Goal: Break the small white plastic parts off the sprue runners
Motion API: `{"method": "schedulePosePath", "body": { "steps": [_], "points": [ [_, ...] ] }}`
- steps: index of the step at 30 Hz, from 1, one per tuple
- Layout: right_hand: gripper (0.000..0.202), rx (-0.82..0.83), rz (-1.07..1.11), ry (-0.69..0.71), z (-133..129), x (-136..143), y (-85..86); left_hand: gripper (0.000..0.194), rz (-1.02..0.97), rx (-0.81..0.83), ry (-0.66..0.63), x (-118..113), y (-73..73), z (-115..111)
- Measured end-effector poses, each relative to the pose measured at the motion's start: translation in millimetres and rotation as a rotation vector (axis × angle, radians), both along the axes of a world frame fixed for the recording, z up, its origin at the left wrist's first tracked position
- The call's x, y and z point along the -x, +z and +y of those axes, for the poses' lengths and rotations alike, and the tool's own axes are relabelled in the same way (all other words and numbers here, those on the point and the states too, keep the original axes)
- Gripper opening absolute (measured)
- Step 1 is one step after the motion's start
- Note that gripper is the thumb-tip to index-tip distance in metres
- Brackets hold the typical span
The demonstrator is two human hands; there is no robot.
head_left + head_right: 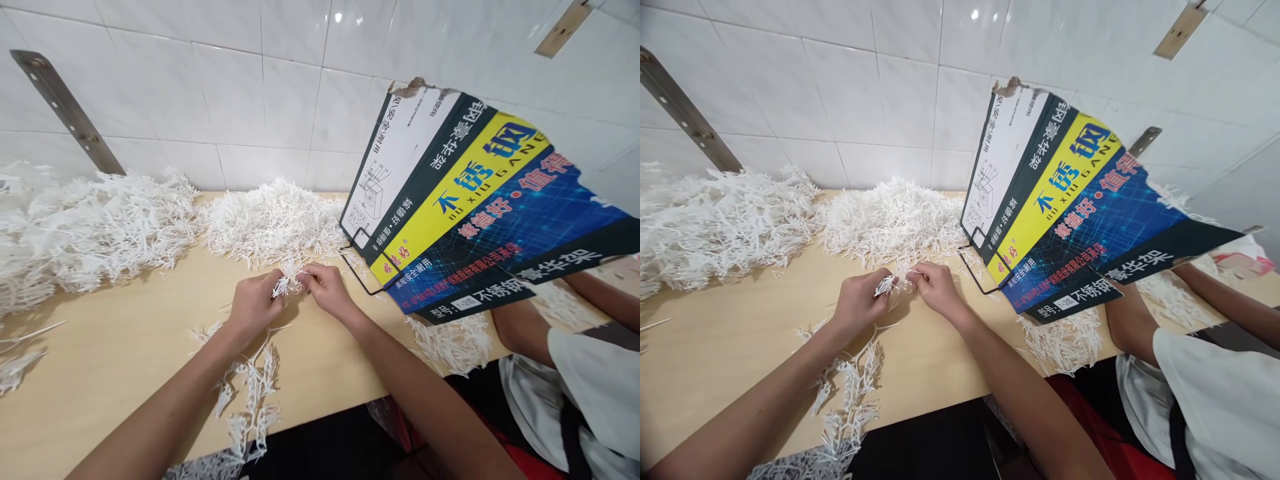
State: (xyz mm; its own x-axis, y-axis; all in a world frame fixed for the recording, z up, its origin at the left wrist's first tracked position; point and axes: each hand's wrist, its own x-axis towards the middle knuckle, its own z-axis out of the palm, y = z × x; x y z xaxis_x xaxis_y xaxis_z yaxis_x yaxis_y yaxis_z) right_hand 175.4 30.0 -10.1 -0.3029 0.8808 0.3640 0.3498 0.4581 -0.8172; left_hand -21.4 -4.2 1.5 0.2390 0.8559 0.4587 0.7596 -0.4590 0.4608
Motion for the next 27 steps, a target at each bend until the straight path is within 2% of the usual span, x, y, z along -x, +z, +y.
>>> {"method": "schedulePosePath", "body": {
  "steps": [2,5,7,9,13,15,17,19,21,23,27],
  "points": [
    [0.035,0.050,0.103,-0.099,6,-7,-4.6,0.007,0.004,-0.001,0.022,1,0.7,1],
    [0.033,0.092,0.370,-0.369,21,-23,-10.4,0.003,-0.060,-0.006,0.096,7,4.4,2],
    [0.036,0.094,0.405,-0.449,27,-30,-11.0,0.008,-0.135,-0.008,0.159,10,7.4,3],
    [0.040,0.026,0.260,-0.416,26,-29,-7.7,0.010,-0.188,-0.009,0.168,11,8.7,3],
    [0.040,-0.179,-0.032,-0.225,6,-8,6.5,0.013,-0.161,-0.041,0.064,5,4.4,0],
    [0.040,-0.115,-0.030,-0.048,-3,1,12.3,0.015,-0.122,-0.062,0.013,3,1.4,-3],
    [0.040,0.025,0.035,0.118,-6,7,14.2,0.018,-0.105,-0.068,-0.019,1,-0.2,-5],
    [0.038,0.141,0.103,0.199,-5,8,12.4,0.021,-0.097,-0.063,-0.031,1,-0.5,-6],
    [0.033,0.185,0.112,0.191,-3,7,9.3,0.020,-0.061,-0.053,-0.026,1,-0.5,-6],
    [0.029,0.168,0.081,0.120,-2,8,7.0,0.015,0.004,-0.041,-0.006,-1,-1.0,-4],
    [0.026,0.008,0.036,-0.096,-7,12,5.4,0.009,0.075,-0.063,0.015,-8,-2.0,-1]
  ]
}}
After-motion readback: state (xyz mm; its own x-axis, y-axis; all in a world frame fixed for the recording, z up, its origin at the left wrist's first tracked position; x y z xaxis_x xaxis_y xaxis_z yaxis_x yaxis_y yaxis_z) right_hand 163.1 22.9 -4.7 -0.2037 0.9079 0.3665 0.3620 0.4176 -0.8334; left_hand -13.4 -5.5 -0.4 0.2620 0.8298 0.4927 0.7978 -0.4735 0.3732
